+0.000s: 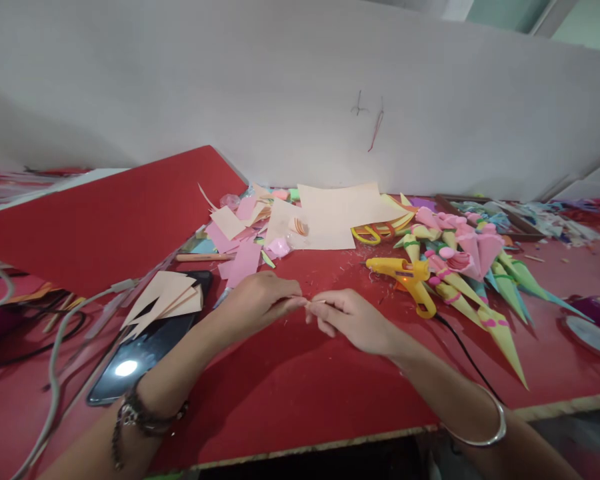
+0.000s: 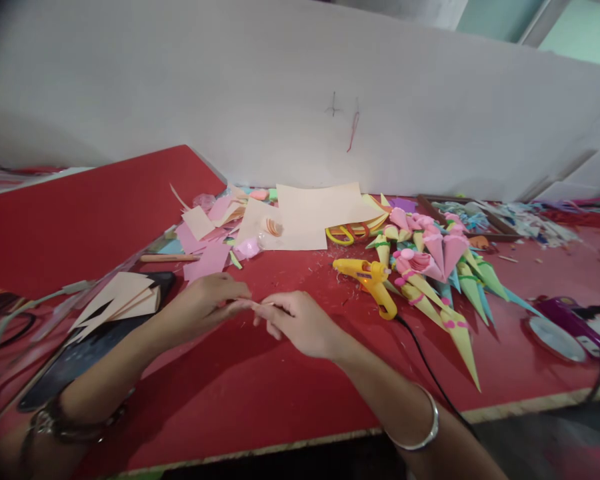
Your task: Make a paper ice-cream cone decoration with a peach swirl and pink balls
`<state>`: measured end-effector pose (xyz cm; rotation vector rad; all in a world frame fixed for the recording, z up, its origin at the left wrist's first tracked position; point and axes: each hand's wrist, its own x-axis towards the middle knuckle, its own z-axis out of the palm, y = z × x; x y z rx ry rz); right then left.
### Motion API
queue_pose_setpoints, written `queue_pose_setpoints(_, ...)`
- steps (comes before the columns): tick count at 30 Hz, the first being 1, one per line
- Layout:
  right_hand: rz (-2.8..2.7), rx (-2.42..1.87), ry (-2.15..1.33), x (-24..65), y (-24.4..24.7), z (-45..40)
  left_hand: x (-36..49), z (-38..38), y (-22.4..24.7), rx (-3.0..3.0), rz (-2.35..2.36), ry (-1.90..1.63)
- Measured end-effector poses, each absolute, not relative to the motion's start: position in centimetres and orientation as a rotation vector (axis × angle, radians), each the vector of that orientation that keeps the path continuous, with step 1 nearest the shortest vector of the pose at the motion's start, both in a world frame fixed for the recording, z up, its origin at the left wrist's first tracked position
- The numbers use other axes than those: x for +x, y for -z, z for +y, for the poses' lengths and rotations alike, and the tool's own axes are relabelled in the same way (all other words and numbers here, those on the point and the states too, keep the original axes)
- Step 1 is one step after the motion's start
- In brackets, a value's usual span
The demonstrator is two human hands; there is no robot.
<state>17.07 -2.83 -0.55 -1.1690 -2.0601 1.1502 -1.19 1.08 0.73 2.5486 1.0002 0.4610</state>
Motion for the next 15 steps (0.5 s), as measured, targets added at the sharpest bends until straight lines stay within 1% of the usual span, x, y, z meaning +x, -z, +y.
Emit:
queue_pose_setpoints(2,-1.988,-1.113,-1.329,17.2,0.5,-2.7,-1.3,1.2,-0.7,2.604,0.989,-0.415)
queue_pose_setpoints(4,-1.982,-1.124,-1.265,17.2,0.5,-2.7,-1.3,1.2,-0.6,2.576,1.041,-0.366)
queue_pose_setpoints(9,-2.185,-1.309,-0.787,17.0,0.8,-2.8,-0.8,1.0,-0.5,2.387,1.229,-0.328)
queue_pose_setpoints(12,-2.318,-1.437,-0.403,16.9,1.2,-2.8,-0.6,0.6,-0.6,2.288,1.278,-0.391)
queue_pose_setpoints(15,-2.396,-1.457,-0.047,16.9,1.6,-2.8,-0.4,0.2,-0.6,2.105,1.261,-0.442)
